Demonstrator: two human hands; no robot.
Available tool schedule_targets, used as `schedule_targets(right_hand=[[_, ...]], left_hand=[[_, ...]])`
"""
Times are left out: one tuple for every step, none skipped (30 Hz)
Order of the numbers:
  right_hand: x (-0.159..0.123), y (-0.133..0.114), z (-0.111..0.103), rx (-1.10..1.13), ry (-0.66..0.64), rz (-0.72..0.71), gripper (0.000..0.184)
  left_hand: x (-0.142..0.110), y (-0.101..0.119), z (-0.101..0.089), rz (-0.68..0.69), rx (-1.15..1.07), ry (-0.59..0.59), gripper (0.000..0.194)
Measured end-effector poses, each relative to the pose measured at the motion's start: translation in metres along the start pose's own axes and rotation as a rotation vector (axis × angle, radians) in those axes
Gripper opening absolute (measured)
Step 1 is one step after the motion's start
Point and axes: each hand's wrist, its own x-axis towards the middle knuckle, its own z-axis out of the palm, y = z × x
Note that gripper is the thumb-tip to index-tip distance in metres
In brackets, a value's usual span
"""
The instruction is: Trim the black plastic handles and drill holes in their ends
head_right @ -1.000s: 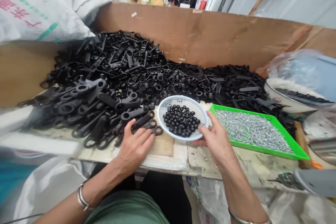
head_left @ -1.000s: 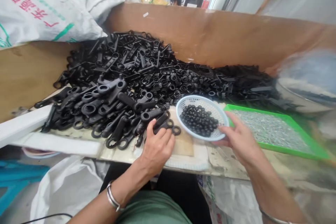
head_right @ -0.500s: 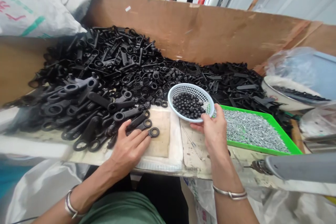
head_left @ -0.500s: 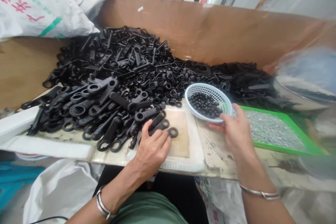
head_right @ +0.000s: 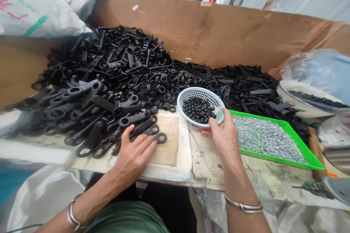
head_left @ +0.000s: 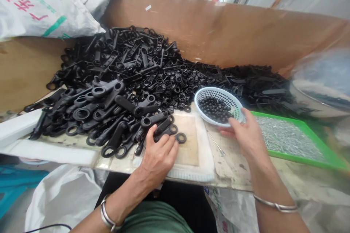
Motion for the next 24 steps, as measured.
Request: schedule_targets(right_hand=[[0.003, 0.0, -0.001, -0.044, -0.017, -0.003, 0.081], [0.006, 0.001, -0.002, -0.093, -0.04, -0.007, 0.08], [0.007, 0.0, -0.005, -0.149, -0.068, -0.011, 0.079], [0.008, -0.002, -0.008, -0.215, -0.098, -0.016, 0.077], [0.008, -0.004, -0.012, -0.287, -0.121, -0.022, 0.074], [0.007, -0.008, -0.017, -0.355, -0.129, -0.028, 0.071], [0.007, -0.013, -0.021, -0.451, -0.113, -0.045, 0.067], [0.007, -0.019, -0.024, -0.582, -0.068, -0.075, 0.062], [0.008, -0.025, -0.026, -0.735, -0.005, -0.12, 0.057], [0.012, -0.031, -0.026, -0.889, 0.045, -0.193, 0.055], [0.018, -0.036, -0.024, -1.021, 0.056, -0.286, 0.053], [0.025, -0.04, -0.02, -1.116, 0.018, -0.39, 0.053], [0.035, -0.041, -0.014, -1.155, -0.066, -0.494, 0.052], [0.046, -0.042, -0.007, -1.144, -0.181, -0.569, 0.051], [0.057, -0.041, 0.0, -1.132, -0.276, -0.609, 0.052], [0.068, -0.038, 0.008, -1.131, -0.349, -0.626, 0.057], [0.077, -0.035, 0.014, -1.135, -0.4, -0.624, 0.06], [0.084, -0.031, 0.019, -1.142, -0.437, -0.619, 0.063], [0.089, -0.028, 0.022, -1.15, -0.467, -0.612, 0.065], [0.092, -0.026, 0.024, -1.157, -0.49, -0.604, 0.065], [0.094, -0.025, 0.025, -1.166, -0.505, -0.593, 0.065], [0.094, -0.024, 0.026, -1.177, -0.514, -0.579, 0.065], [0.092, -0.025, 0.026, -1.19, -0.518, -0.56, 0.065], [0.09, -0.026, 0.027, -1.204, -0.515, -0.535, 0.063]], left_hand=[[0.0, 0.0, 0.0, 0.001, -0.002, -0.003, 0.021], [-0.001, 0.0, 0.0, 0.002, -0.005, -0.009, 0.021], [-0.001, 0.0, 0.0, 0.001, -0.006, -0.014, 0.02], [-0.001, 0.0, 0.0, 0.002, -0.008, -0.017, 0.02], [-0.001, 0.0, 0.0, 0.003, -0.008, -0.016, 0.019], [-0.001, 0.001, 0.0, 0.003, -0.01, -0.013, 0.019], [-0.001, 0.001, 0.0, 0.005, -0.01, -0.006, 0.02], [-0.001, 0.001, 0.0, 0.004, -0.011, -0.002, 0.02], [-0.001, 0.001, 0.0, 0.005, -0.011, 0.003, 0.02], [-0.001, 0.001, 0.001, 0.006, -0.011, 0.006, 0.021], [-0.001, 0.0, 0.001, 0.006, -0.012, 0.012, 0.02], [-0.001, 0.0, 0.002, 0.009, -0.013, 0.018, 0.02], [-0.001, 0.0, 0.002, 0.011, -0.014, 0.027, 0.019], [-0.002, 0.0, 0.003, 0.012, -0.018, 0.035, 0.017], [-0.002, 0.0, 0.003, 0.011, -0.024, 0.04, 0.016], [-0.002, 0.0, 0.004, 0.008, -0.032, 0.043, 0.016], [-0.002, 0.0, 0.004, 0.005, -0.04, 0.05, 0.016], [-0.002, 0.0, 0.005, 0.004, -0.047, 0.055, 0.017], [-0.002, 0.0, 0.005, 0.004, -0.053, 0.061, 0.017], [-0.002, 0.0, 0.006, 0.006, -0.057, 0.067, 0.017], [-0.002, -0.001, 0.006, 0.006, -0.059, 0.071, 0.017], [-0.002, -0.001, 0.006, 0.007, -0.062, 0.071, 0.017], [-0.003, -0.001, 0.006, 0.005, -0.066, 0.068, 0.018], [-0.003, -0.001, 0.006, 0.001, -0.069, 0.064, 0.019]])
